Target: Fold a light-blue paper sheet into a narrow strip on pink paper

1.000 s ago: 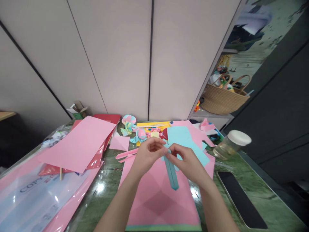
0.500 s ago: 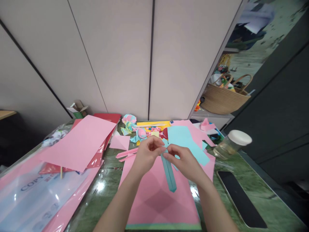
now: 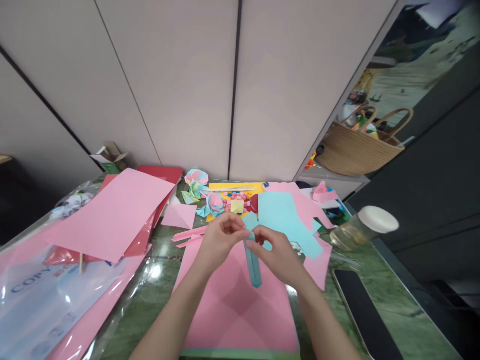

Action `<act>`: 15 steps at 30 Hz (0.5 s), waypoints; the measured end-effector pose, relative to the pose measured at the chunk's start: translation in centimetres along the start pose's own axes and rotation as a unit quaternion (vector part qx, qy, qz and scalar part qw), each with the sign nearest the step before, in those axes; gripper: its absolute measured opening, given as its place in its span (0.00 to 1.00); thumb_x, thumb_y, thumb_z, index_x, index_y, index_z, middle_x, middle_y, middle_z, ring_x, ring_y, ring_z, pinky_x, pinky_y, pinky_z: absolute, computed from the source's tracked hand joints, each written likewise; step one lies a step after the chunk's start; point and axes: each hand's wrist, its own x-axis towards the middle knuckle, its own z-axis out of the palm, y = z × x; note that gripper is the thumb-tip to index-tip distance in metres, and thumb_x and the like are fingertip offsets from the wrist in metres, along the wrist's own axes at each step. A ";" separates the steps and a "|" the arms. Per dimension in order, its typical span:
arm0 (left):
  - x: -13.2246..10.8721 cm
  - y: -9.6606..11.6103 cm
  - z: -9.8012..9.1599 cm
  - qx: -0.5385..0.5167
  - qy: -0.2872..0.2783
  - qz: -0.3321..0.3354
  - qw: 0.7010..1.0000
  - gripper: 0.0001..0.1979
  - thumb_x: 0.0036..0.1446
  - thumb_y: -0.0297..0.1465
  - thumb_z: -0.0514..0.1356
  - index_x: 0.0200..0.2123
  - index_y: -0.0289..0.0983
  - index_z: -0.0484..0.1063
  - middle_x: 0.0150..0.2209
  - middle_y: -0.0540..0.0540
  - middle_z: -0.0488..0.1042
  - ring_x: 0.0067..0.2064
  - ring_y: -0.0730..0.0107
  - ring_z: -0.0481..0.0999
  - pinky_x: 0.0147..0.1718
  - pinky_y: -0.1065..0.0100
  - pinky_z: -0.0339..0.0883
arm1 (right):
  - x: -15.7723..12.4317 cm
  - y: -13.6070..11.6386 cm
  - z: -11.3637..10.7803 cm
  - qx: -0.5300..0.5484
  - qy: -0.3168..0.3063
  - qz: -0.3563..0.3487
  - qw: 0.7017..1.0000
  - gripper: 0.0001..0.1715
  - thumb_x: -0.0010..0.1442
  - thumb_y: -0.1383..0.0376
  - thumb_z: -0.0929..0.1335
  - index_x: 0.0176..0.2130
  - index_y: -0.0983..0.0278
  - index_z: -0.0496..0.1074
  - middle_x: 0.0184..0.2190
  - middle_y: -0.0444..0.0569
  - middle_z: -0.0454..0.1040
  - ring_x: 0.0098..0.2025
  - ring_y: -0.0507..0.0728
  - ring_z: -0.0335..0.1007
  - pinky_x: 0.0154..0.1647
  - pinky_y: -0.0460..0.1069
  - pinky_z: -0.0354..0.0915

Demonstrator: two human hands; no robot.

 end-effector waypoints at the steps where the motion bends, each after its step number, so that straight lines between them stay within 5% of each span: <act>1: 0.1 -0.2 0.1 0.009 -0.004 -0.003 1.000 0.08 0.47 0.27 0.63 0.29 0.37 0.65 0.22 0.55 0.67 0.27 0.77 0.67 0.29 0.74 0.60 | 0.1 0.3 0.1 -0.004 -0.006 0.006 1.000 0.13 0.57 0.60 0.64 0.24 0.62 0.60 0.23 0.40 0.60 0.28 0.50 0.56 0.31 0.45 0.55; 9: 0.3 -0.8 0.7 0.062 -0.033 -0.023 0.997 0.10 0.51 0.27 0.59 0.39 0.39 0.70 0.25 0.54 0.68 0.31 0.74 0.68 0.33 0.71 0.60 | -0.4 3.6 1.1 -0.015 0.012 0.047 0.999 0.17 0.57 0.58 0.64 0.22 0.62 0.57 0.20 0.39 0.56 0.26 0.50 0.55 0.28 0.45 0.54; 15: 0.0 -0.5 0.2 0.083 -0.047 -0.025 0.995 0.05 0.46 0.26 0.62 0.30 0.38 0.73 0.24 0.52 0.71 0.30 0.71 0.71 0.34 0.69 0.62 | -0.9 4.2 1.9 -0.068 0.026 0.031 0.997 0.18 0.59 0.55 0.63 0.23 0.62 0.58 0.21 0.40 0.59 0.26 0.52 0.58 0.29 0.46 0.56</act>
